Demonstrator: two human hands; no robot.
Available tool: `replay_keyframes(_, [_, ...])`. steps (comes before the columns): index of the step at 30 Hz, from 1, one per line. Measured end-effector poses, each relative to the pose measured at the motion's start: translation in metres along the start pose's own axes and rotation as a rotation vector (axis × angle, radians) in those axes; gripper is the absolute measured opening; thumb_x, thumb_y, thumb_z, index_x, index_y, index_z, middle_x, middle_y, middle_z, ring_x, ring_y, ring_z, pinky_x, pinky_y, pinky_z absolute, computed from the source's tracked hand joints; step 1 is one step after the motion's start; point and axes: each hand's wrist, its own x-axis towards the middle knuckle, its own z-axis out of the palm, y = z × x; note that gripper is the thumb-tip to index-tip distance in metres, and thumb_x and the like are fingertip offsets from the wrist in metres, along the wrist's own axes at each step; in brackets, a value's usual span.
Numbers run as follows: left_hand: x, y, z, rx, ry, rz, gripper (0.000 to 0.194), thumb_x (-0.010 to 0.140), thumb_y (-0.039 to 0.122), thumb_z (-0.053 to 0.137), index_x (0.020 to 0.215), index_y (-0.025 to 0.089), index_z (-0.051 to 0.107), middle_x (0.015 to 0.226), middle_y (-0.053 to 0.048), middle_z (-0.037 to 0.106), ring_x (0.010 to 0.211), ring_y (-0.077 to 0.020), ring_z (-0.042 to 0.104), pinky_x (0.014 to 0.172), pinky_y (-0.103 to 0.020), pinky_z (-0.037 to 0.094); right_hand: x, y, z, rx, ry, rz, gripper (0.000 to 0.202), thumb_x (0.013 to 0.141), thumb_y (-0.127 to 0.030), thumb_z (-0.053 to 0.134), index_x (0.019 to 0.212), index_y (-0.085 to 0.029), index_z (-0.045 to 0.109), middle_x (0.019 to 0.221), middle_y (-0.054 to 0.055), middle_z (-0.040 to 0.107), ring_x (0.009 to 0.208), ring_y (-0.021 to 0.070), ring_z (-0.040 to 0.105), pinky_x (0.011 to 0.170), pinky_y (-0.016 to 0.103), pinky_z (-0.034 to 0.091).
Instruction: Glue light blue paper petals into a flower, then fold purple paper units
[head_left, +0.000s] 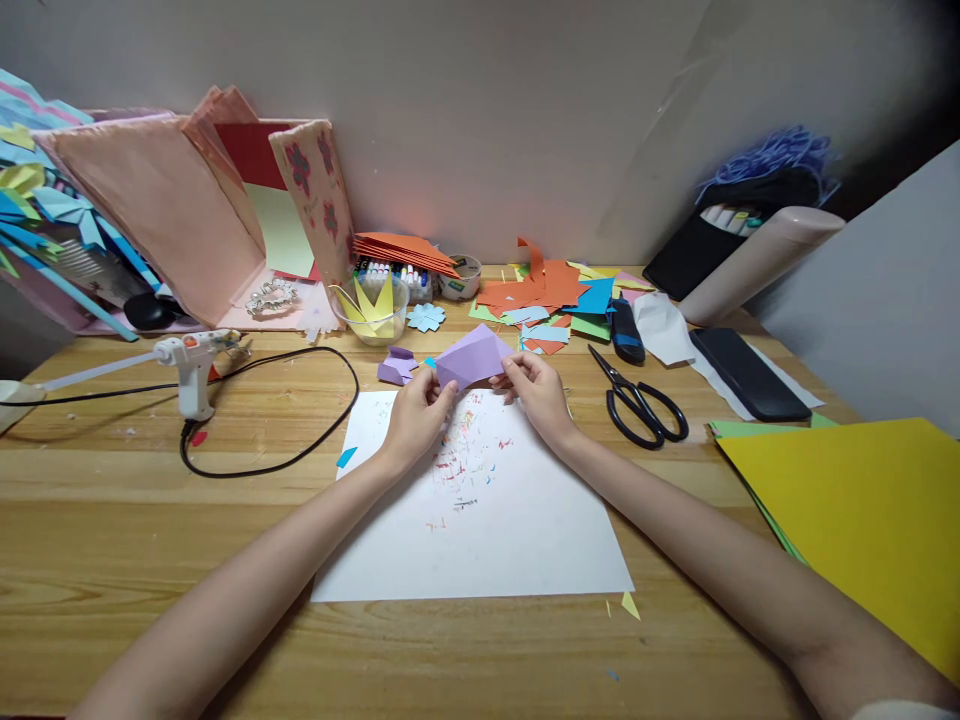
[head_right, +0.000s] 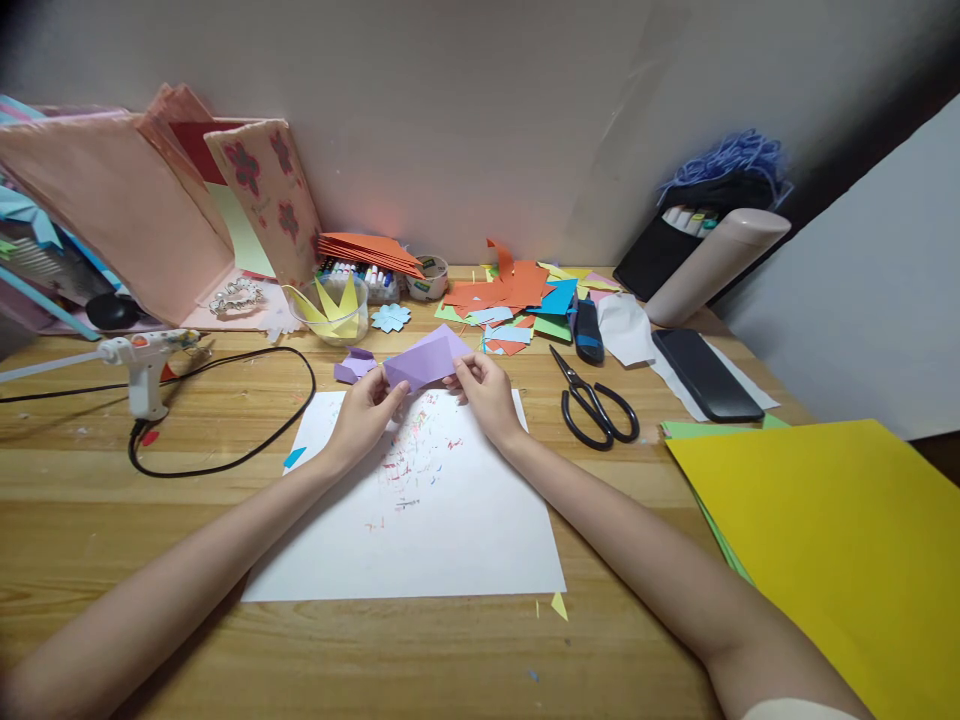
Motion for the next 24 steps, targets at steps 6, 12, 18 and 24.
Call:
replay_keyframes(6, [0.0006,0.0008,-0.0007,0.028,0.004,0.023,0.020,0.083,0.034,0.049,0.071,0.018,0.046,0.061,0.002,0.050,0.056,-0.0117,0.047,0.053,-0.023,0.032,0.0009,0.0010,0.0011,-0.043,0.022,-0.004,0.024,0.074,-0.040,0.059,0.078,-0.017,0.054,0.072,0.003,0.059,0.069,0.0162,0.060,0.046,0.021,0.047])
replay_keyframes(12, [0.0004,0.0010,-0.0006,0.067,-0.008,0.022,0.023,0.083,0.036,0.048,0.069,0.018,0.046,0.058,0.001,0.050,0.055,-0.0125,0.046,0.054,-0.023,0.032,0.0021,0.0043,0.0007,0.003,0.036,-0.013,0.030,0.075,-0.038,0.057,0.095,-0.020,0.044,0.084,0.002,0.060,0.070,0.0135,0.059,0.054,0.024,0.053])
replay_keyframes(18, [0.0000,0.0009,-0.0007,0.072,0.001,0.026,0.023,0.082,0.038,0.050,0.071,0.017,0.050,0.059,0.001,0.052,0.056,-0.0129,0.047,0.054,-0.023,0.033,0.0011,0.0013,0.0019,0.026,-0.045,-0.041,0.030,0.075,-0.034,0.057,0.098,-0.021,0.043,0.080,-0.001,0.060,0.065,0.0109,0.055,0.049,0.019,0.048])
replay_keyframes(24, [-0.0004,0.0016,-0.0005,0.015,0.039,-0.028,0.027,0.078,0.043,0.054,0.076,0.016,0.058,0.068,-0.002,0.059,0.061,-0.0157,0.052,0.054,-0.024,0.037,-0.0044,-0.0024,0.0035,-0.037,-0.234,-0.037,0.022,0.074,-0.035,0.059,0.087,-0.019,0.052,0.076,0.000,0.059,0.065,0.0133,0.055,0.053,0.022,0.046])
